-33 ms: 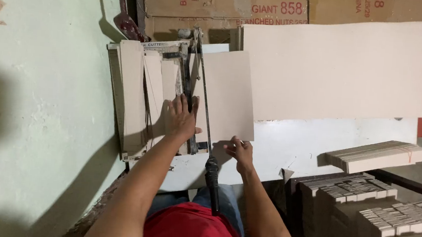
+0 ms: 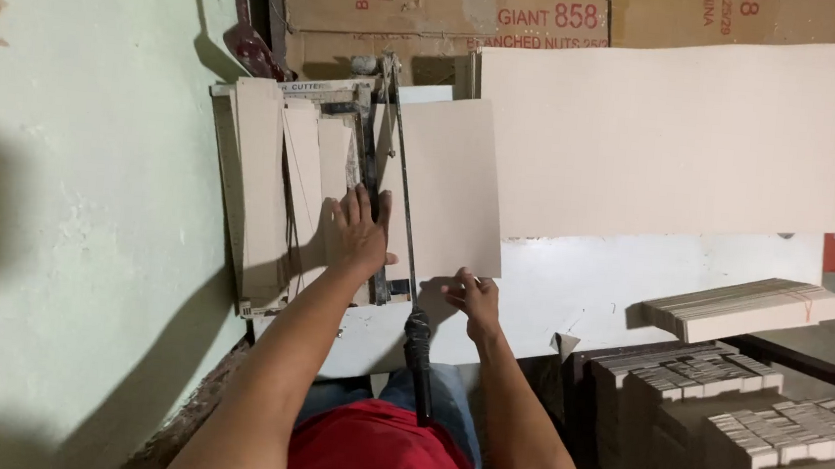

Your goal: The person uses a manual guillotine-style cutter to slice a large sheet of cardboard into smaller rectangular pieces. They repeatedly position the cardboard against the guide, pull down the lever to cut, and then remove the cut pieces, stacking them to the side.

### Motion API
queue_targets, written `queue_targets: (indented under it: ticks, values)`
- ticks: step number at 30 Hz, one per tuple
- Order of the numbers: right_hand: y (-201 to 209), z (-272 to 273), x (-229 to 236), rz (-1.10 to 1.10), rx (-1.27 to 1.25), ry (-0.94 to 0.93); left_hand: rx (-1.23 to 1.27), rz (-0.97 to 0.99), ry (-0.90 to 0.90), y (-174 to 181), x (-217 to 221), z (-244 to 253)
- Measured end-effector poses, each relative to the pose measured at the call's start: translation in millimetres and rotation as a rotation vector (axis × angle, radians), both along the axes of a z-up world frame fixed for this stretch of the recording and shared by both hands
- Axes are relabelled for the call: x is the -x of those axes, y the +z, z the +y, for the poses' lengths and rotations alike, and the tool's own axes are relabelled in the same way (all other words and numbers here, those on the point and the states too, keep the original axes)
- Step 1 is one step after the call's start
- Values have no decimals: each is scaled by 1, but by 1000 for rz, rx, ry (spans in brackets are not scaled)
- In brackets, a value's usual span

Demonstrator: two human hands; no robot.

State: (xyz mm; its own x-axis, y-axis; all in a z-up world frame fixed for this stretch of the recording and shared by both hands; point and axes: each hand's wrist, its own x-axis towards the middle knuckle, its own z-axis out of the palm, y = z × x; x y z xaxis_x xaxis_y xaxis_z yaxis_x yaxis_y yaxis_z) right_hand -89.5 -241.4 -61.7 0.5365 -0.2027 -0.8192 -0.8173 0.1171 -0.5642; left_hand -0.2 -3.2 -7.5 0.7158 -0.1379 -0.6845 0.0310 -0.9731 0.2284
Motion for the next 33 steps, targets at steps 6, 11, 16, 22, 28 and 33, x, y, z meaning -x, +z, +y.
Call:
queue_targets:
  ticks: [6, 11, 16, 22, 28, 33]
  values:
    - [90, 12, -16, 211, 68, 748, -313, 12, -48, 1, 1, -18]
    - [223, 76, 29, -18, 537, 1373, -410, 22, -57, -73, 2, -18]
    - [92, 74, 98, -74, 616, 1288, -216, 50, -19, -54, 1, -15]
    - [0, 60, 126, -266, 740, 1223, -150, 20, 41, -56, 4, -16]
    - [124, 62, 80, -128, 430, 1067, 39, -293, 21, -95, 23, 6]
    - [277, 49, 4, -80, 78, 823, -307, -84, -323, -12, 15, -28]
